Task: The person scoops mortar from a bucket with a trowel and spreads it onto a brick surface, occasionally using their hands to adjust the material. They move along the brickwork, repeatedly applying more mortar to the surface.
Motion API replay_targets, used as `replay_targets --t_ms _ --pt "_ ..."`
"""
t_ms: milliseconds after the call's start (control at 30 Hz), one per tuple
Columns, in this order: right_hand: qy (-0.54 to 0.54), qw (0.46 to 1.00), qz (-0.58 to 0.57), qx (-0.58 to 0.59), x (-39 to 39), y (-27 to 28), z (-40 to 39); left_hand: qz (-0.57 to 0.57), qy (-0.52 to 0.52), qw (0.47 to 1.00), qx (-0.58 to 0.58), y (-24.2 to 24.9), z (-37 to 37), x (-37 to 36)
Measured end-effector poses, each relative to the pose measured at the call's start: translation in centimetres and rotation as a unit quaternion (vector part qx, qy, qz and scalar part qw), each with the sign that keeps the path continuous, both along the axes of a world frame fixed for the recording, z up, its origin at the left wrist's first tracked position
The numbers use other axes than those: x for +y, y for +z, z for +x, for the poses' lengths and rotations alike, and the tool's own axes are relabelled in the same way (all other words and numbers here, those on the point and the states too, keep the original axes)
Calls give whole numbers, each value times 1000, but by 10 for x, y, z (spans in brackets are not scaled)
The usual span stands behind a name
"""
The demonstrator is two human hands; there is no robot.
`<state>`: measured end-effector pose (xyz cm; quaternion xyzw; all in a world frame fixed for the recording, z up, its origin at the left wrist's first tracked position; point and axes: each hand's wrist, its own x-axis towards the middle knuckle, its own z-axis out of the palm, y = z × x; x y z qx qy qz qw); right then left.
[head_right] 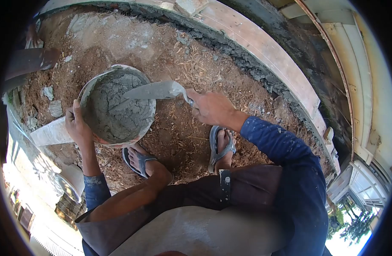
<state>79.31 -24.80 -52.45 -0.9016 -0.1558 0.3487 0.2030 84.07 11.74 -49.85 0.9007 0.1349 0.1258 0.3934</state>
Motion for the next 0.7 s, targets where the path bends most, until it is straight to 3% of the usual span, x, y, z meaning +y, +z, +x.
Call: replay_targets --t_ms 67,133,300,400,500,700 --pt "-50 999 0 -5 -23 -8 -11 4 9 1000 21 1 -1 3" --pt "-131 984 -66 -99 -55 -25 -26 2 14 1000 17 -2 -1 8" --pt "-248 958 -123 -73 -137 -77 -47 -8 9 1000 6 -6 2 17" --pt "-221 950 -176 -133 -162 -93 -49 -10 13 1000 6 -6 2 17" --pt "-250 934 -228 -112 -169 -112 -41 -16 5 1000 -4 -4 2 15" --pt "-296 926 -208 -111 -190 -152 -6 4 12 1000 8 -6 -1 19"
